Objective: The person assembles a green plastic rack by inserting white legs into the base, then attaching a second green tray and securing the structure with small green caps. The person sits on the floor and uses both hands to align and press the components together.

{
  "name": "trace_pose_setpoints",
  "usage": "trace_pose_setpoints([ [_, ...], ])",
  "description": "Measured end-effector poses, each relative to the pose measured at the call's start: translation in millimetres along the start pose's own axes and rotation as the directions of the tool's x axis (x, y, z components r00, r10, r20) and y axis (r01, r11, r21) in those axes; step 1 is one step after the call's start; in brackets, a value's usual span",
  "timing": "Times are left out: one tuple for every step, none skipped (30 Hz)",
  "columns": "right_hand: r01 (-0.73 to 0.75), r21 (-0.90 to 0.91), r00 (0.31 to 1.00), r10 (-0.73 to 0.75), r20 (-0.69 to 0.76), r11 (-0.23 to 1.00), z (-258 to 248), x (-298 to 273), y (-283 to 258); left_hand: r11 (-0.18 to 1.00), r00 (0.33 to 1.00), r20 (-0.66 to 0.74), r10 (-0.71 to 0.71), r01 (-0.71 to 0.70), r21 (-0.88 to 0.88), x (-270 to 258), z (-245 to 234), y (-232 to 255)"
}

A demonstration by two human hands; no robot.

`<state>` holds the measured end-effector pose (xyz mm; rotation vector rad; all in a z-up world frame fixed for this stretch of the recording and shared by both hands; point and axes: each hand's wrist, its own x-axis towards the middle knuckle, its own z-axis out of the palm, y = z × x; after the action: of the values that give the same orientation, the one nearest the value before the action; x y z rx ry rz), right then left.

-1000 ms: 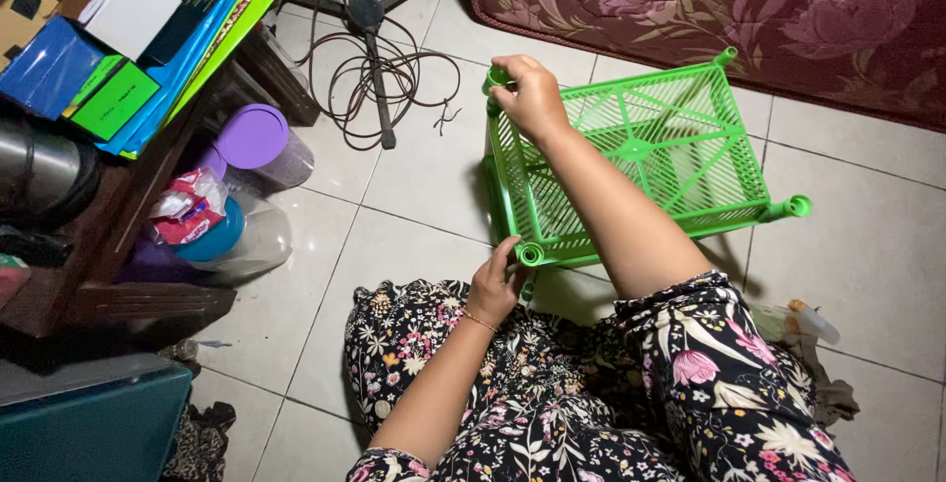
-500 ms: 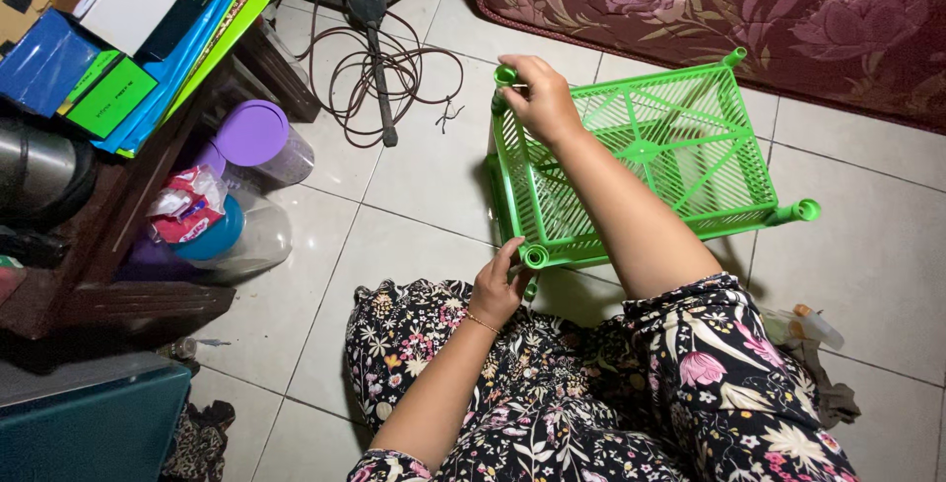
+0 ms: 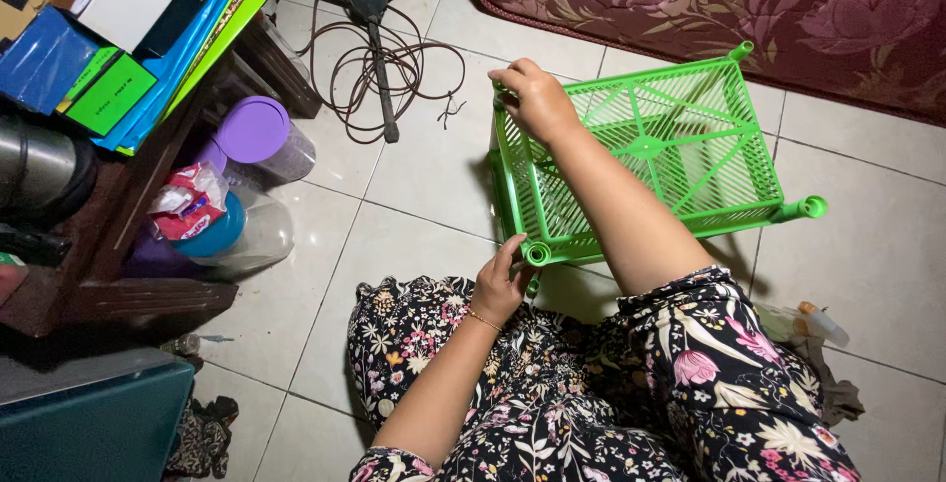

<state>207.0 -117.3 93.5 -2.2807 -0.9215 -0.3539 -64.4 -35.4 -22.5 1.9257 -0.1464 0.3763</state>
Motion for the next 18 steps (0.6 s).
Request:
trace_pose_setpoints([
  [0.025,-0.043,0.999,-0.026,-0.019,0.999,1,1,2,1.000,1.000,0.006,-0.024,0.024,0.003,1,0,0],
  [0.050,-0.086,0.998,-0.053,-0.036,0.995,3,2,4,0.999,0.999,0.012,-0.048,0.048,0.007,1,0,0],
  [0.041,-0.108,0.998,-0.047,-0.050,0.993,5,2,6,0.999,0.999,0.010,-0.037,0.037,0.008,2,0,1],
  [0.032,-0.129,0.997,-0.041,-0.064,0.991,9,2,6,1.000,1.000,0.007,-0.026,0.026,0.009,2,-1,1],
  [0.021,-0.150,0.996,-0.033,-0.079,0.988,12,1,5,1.000,1.000,0.007,-0.015,0.015,0.009,1,-1,2],
  [0.018,-0.185,0.995,-0.035,-0.089,0.983,15,1,4,1.000,1.000,-0.008,0.008,-0.008,0.021,0,-1,3],
  [0.013,-0.218,0.994,-0.036,-0.102,0.976,17,3,0,0.999,0.999,-0.021,0.033,-0.033,0.036,1,-2,4],
  [0.008,-0.252,0.993,-0.038,-0.115,0.968,16,7,-4,0.997,0.998,-0.033,0.059,-0.057,0.051,2,-2,4],
  [-0.025,-0.293,0.998,0.007,-0.063,0.956,12,11,-8,0.998,0.999,-0.022,0.048,-0.046,0.052,4,-3,4],
  [-0.055,-0.336,0.998,0.054,-0.014,0.940,6,16,-14,0.998,0.999,-0.012,0.036,-0.036,0.053,6,-3,4],
  [-0.086,-0.377,0.993,0.109,0.041,0.922,0,13,-23,0.999,1.000,0.002,0.016,-0.016,0.052,2,-2,5],
  [-0.028,-0.364,1.000,0.031,0.003,0.931,-10,11,-31,0.998,1.000,0.002,0.020,-0.020,0.068,3,-1,4],
  [0.012,-0.350,0.999,-0.027,-0.040,0.937,-22,5,-37,0.996,1.000,0.019,0.018,-0.020,0.083,3,-3,0],
  [0.052,-0.337,0.993,-0.085,-0.084,0.940,-34,-4,-44,0.995,0.999,0.036,0.016,-0.020,0.099,3,-6,-4],
  [0.043,-0.297,0.983,-0.094,-0.158,0.954,-46,-18,-52,0.993,0.998,0.042,-0.046,0.041,0.107,7,-7,-7],
  [0.039,-0.255,0.968,-0.100,-0.231,0.966,-56,-41,-61,0.988,0.993,0.048,-0.108,0.102,0.116,10,-9,-11],
  [0.050,-0.218,0.946,-0.116,-0.302,0.975,-65,-63,-70,0.982,0.995,-0.006,-0.104,0.103,0.161,17,-11,-14],
  [0.036,-0.176,0.934,-0.096,-0.344,0.984,-71,-91,-79,0.973,0.994,-0.060,-0.096,0.107,0.205,23,-13,-18],
])
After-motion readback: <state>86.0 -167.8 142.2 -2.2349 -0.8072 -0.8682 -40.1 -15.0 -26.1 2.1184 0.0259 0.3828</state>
